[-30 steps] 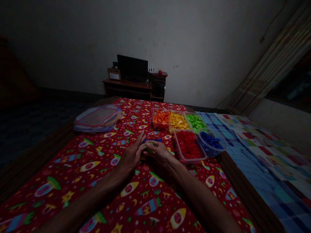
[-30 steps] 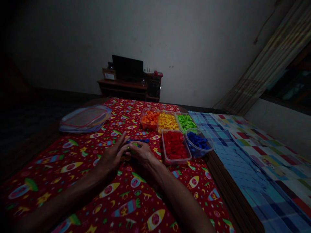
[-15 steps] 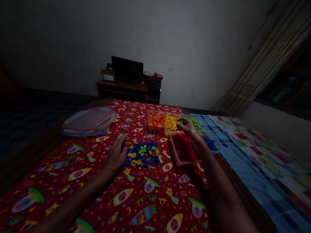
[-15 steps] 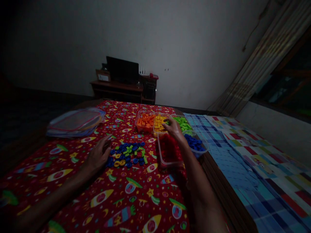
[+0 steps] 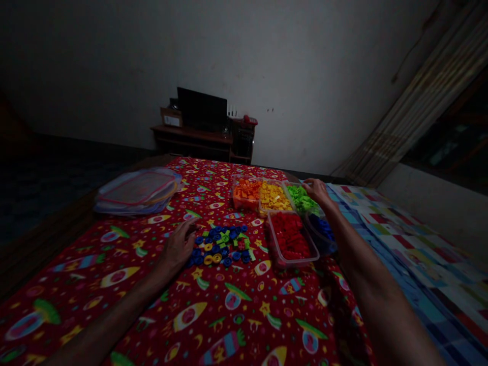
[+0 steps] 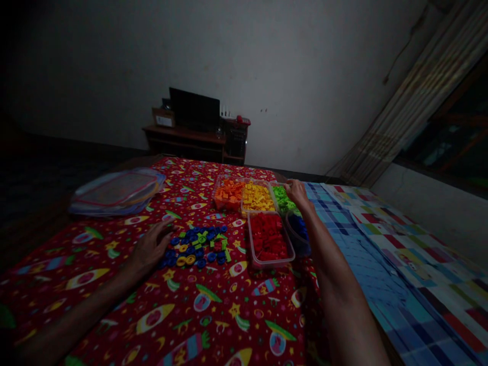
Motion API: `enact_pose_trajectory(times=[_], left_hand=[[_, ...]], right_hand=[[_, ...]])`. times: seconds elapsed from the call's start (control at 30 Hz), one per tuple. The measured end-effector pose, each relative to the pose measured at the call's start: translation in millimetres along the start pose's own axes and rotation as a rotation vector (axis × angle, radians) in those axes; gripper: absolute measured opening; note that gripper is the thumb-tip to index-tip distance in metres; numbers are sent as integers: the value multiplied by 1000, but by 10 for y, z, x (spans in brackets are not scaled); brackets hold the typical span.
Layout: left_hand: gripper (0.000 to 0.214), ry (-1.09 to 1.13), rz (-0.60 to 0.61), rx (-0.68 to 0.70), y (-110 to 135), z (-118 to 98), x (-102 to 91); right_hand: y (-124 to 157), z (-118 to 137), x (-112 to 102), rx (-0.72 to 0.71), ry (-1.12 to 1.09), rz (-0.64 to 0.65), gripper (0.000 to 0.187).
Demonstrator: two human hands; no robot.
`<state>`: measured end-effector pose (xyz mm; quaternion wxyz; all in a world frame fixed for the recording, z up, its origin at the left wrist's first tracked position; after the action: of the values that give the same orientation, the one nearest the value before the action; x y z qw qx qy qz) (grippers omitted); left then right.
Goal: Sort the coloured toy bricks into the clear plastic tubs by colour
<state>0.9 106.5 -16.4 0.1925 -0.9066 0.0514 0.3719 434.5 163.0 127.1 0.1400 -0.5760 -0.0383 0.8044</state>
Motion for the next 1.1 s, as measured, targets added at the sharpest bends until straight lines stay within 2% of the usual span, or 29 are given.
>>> enact_pose_trajectory(times=[0.1,0.23,0.3,0.37,0.47,0.57,0.63,0.73,0.9,0.97,1.1], left_hand=[[41,3,18,19,-15,-24,12],[36,-46,18,64,-8,-84,3],[36,-34,38,68,4,-101,8],[38,-18,69,67,14,-118,19],[38,-6,138,99,0,-174,60],[36,-13,203,145,-54,-214,134],[36,-33,244,137,-101,-188,205],[38,-74,248,96,-148,-125,258],[49,-76,216,55,-152,-97,179],[48,-59,231,61,-153,-102,149],[42,-22,294,91,-174,-104,175]], right_hand=[[165,384,62,-178,-185,27,30],[667,1119,421,-452,-468,189,29],[976,1443,654,-524,-466,260,24],[1240,1649,905,-534,-340,322,21],[1480,1692,1206,-480,-22,335,19],[1588,1611,1347,-488,165,269,17],[1618,1564,1435,-516,189,287,19],[1593,1521,1543,-514,168,382,15],[1539,1540,1584,-492,83,513,16],[1546,1553,1557,-501,79,498,15],[1538,1562,1442,-491,61,338,19]])
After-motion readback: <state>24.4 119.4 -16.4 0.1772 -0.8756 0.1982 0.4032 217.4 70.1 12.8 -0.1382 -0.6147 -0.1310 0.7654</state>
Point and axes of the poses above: each hand's wrist, its own y-axis away from the middle knuckle, its own x-axis out of the palm, z = x × y, the point moved 9 cm from there along -y, towards the middle knuckle, and after that the axes turned 12 degrees about z, right-handed, at the moved point
